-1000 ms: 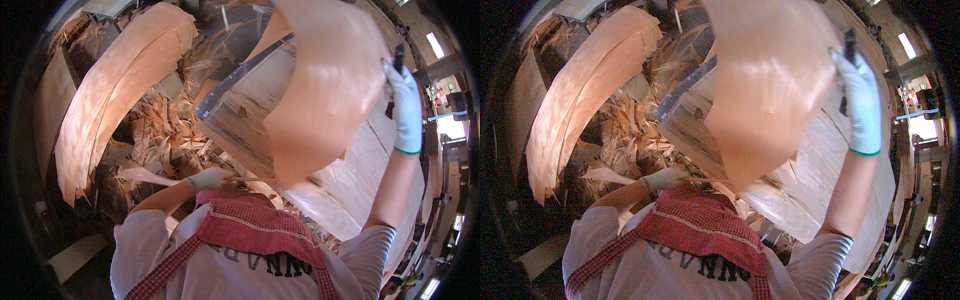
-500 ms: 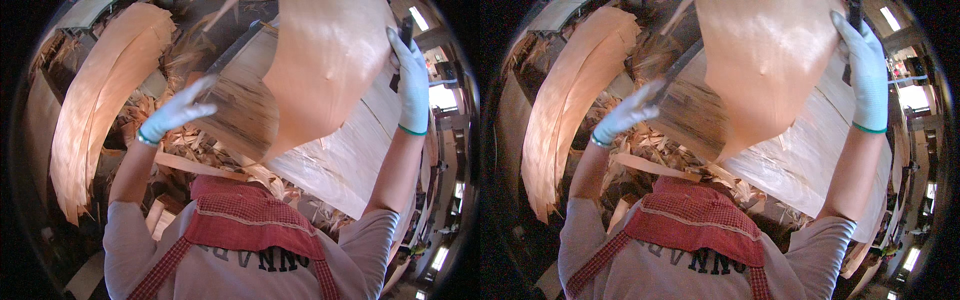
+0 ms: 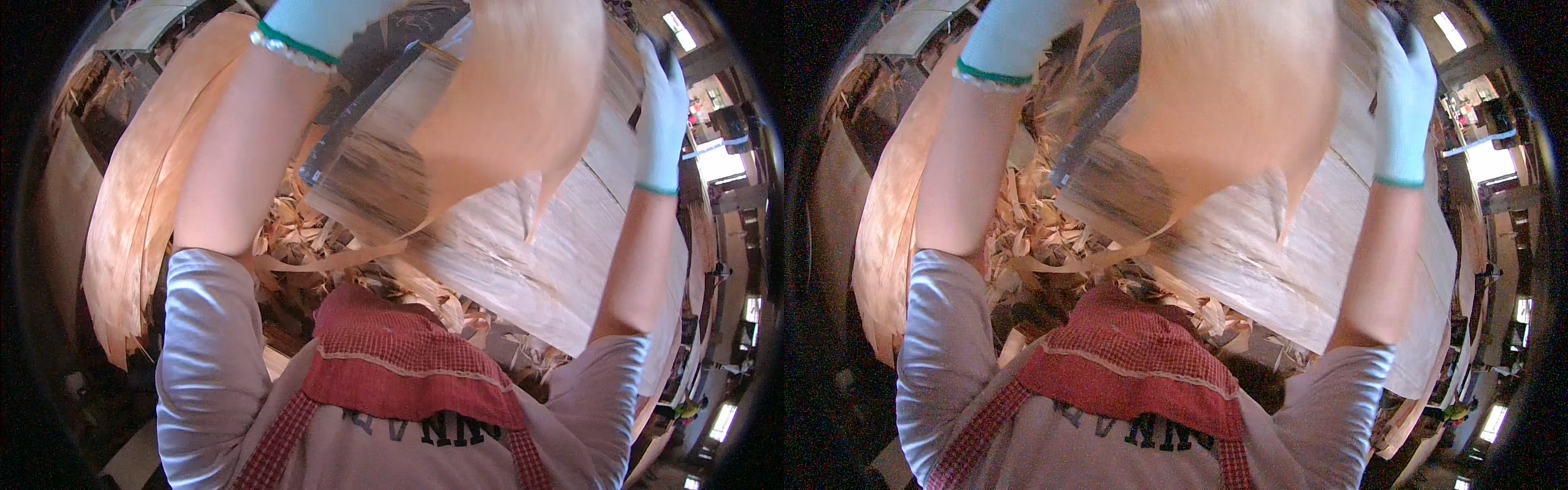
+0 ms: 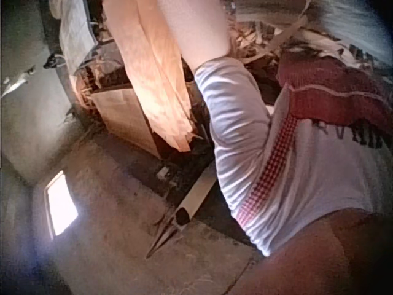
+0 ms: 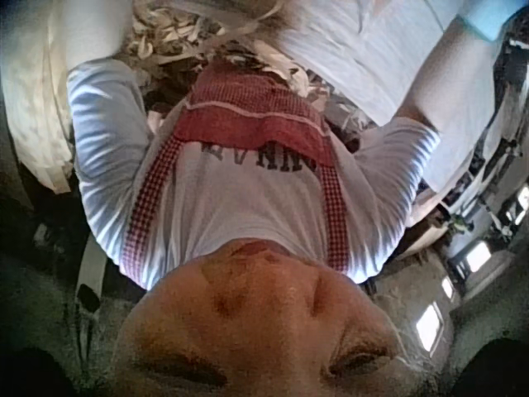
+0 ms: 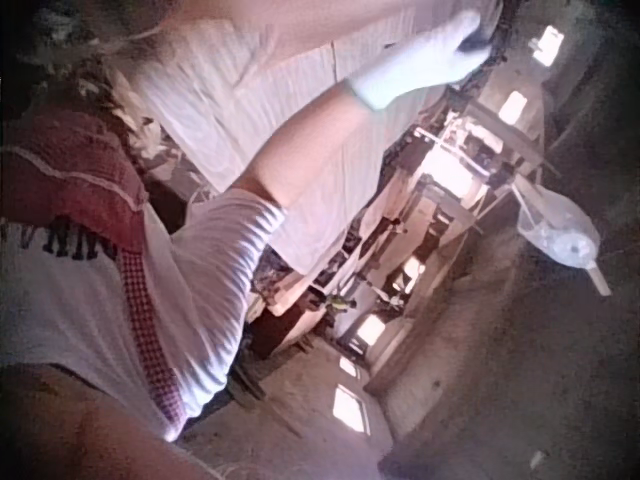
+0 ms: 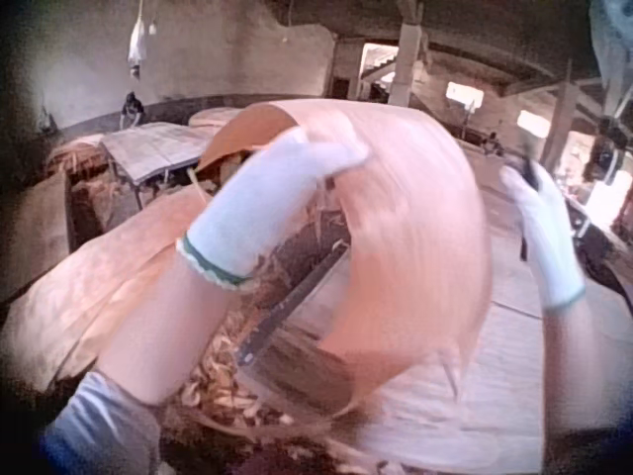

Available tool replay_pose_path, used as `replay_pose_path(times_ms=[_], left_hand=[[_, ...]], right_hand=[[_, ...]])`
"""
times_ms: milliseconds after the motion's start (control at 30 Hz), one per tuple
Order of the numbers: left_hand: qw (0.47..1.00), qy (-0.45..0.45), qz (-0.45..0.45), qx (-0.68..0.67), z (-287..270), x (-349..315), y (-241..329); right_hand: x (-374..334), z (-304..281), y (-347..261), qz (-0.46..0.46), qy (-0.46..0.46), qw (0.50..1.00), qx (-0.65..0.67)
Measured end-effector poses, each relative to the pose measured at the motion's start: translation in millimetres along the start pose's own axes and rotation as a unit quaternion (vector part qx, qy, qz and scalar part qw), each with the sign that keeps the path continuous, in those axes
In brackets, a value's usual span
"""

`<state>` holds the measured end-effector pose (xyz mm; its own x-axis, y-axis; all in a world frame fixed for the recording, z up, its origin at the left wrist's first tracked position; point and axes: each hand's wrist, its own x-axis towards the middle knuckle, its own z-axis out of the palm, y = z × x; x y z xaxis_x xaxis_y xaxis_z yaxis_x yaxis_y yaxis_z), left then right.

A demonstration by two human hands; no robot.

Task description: The person processes large sheets of wood veneer by hand. They use a handheld blade to trim thin strips and damaged sections from the surface of stacked veneer sheets, peeling away the discarded material and using adhesive tape to secure parts of the sheets together. They move the large sheets to a nearby stack after finishing the surface work.

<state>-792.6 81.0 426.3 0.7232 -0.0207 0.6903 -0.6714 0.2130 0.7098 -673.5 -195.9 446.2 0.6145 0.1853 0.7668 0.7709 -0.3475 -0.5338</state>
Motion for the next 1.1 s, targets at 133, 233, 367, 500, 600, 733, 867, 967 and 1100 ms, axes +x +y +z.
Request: replay_pose_path(times_ms=[133, 233, 367, 500, 600, 733, 867, 967, 1100], left_hand=[[0.999, 0.014, -0.034, 0.032, -10, 10, 32], [0.997, -0.060, 0.038, 0.043, -32, 33, 20], [0.989, 0.136, 0.000, -0.058, 7, 49, 28], [0.983, -0.152, -0.088, 0.057, -61, 51, 67], [0.985, -0.106, -0.104, 0.084, -93, 23, 61], [0.987, 0.041, -0.135, 0.072, -125, -23, -9], [0.953, 0.236, -0.190, 0.021, -157, -99, -111], [0.870, 0.427, -0.245, 0.018, -168, -164, -153], [0.812, 0.465, -0.348, 0.059, -189, -223, -194]], right_hand=[[-109, 12, 42, 0.211, 0.036, 0.969, 0.124], [-221, 53, 65, 0.397, -0.127, 0.895, 0.156], [-277, 128, 45, 0.510, -0.274, 0.689, 0.436], [-265, 143, 38, 0.560, -0.312, 0.617, 0.457], [-233, 81, 88, 0.474, -0.318, 0.781, 0.252], [-150, -48, 146, 0.409, -0.171, 0.886, 0.133], [-106, -95, 132, 0.368, -0.167, 0.904, 0.137], [-114, -66, 145, 0.348, -0.270, 0.897, 0.022], [-206, -7, 194, 0.309, -0.407, 0.857, -0.070]])
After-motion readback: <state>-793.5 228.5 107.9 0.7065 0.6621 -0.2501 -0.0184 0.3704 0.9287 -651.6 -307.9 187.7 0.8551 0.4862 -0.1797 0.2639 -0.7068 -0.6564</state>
